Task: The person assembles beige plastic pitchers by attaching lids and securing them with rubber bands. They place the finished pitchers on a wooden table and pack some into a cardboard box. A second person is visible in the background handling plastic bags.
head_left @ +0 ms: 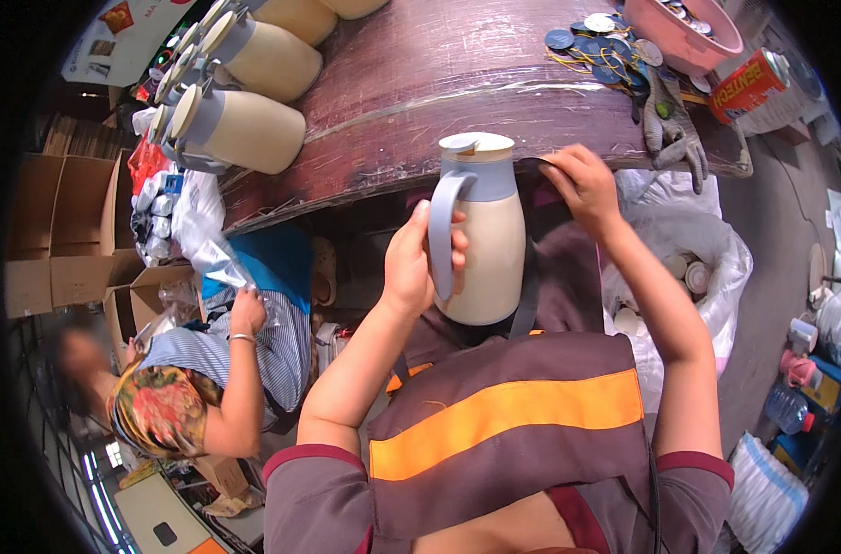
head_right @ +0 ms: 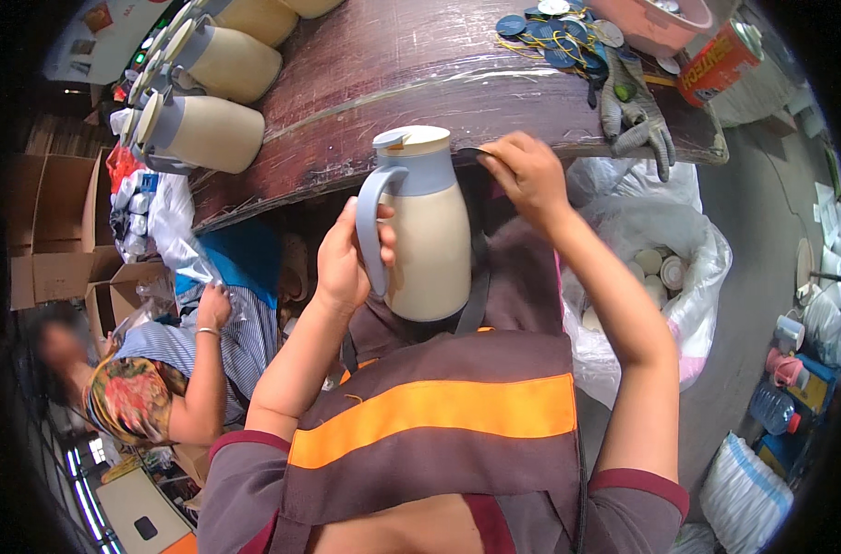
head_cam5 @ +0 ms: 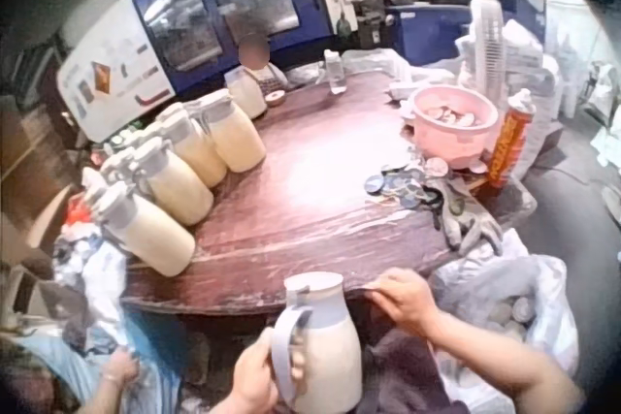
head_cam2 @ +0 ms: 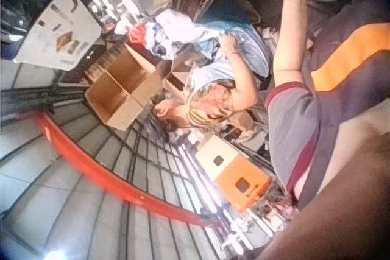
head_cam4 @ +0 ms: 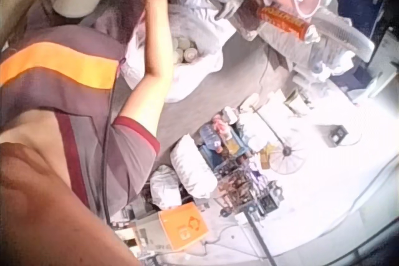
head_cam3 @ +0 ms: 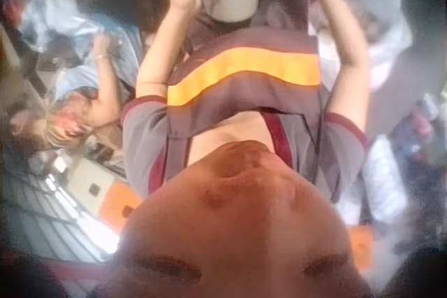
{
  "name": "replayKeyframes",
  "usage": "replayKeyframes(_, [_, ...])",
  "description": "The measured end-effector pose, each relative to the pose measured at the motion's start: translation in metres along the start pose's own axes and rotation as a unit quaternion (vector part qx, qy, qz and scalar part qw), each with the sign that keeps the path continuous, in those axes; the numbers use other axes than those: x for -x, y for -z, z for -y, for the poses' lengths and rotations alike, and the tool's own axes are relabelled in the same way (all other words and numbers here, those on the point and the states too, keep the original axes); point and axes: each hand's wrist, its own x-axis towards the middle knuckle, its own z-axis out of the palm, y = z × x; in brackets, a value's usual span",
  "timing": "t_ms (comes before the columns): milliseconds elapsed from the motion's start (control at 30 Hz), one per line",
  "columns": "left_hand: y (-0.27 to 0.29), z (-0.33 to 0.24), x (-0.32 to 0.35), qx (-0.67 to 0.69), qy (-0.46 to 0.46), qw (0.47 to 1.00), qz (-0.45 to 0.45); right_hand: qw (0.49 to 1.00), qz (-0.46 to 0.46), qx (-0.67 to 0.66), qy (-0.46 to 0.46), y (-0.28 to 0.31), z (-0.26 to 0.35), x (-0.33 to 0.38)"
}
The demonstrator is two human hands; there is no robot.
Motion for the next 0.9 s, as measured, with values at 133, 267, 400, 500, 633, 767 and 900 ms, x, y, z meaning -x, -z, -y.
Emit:
replayKeyframes(133, [-0.001, -0.011, 0.000, -0.136, 0.010, 0.991, -0.019, 0.908, 0.100, -0.311, -0.262, -0.007, 0.080, 0.029])
replayKeyframes(267, [0.007, -0.009, -0.006, -0.318, -0.033, 0.947, 0.032, 0.880, 0.151, -0.335, -0.301, -0.021, 0.107, 0.026])
replayKeyframes(400, [0.008, -0.021, 0.000, -0.281, -0.118, 0.949, -0.076, 0.809, 0.167, -0.420, -0.376, 0.003, 0.090, 0.032])
replayKeyframes(500, [0.007, -0.022, 0.009, -0.225, -0.162, 0.954, -0.114, 0.773, 0.278, -0.483, -0.302, 0.025, 0.088, 0.031])
replayKeyframes(633, [-0.014, -0.020, 0.014, -0.259, -0.263, 0.925, -0.085, 0.721, 0.105, -0.649, -0.220, 0.018, 0.107, 0.008])
replayKeyframes(767, [-0.012, -0.025, 0.018, -0.394, -0.327, 0.857, -0.057, 0.895, 0.069, -0.420, -0.136, 0.000, 0.122, -0.005])
replayKeyframes(900, [-0.011, -0.024, 0.020, -0.408, -0.346, 0.844, -0.024, 0.978, 0.017, -0.209, 0.018, -0.007, 0.140, -0.008])
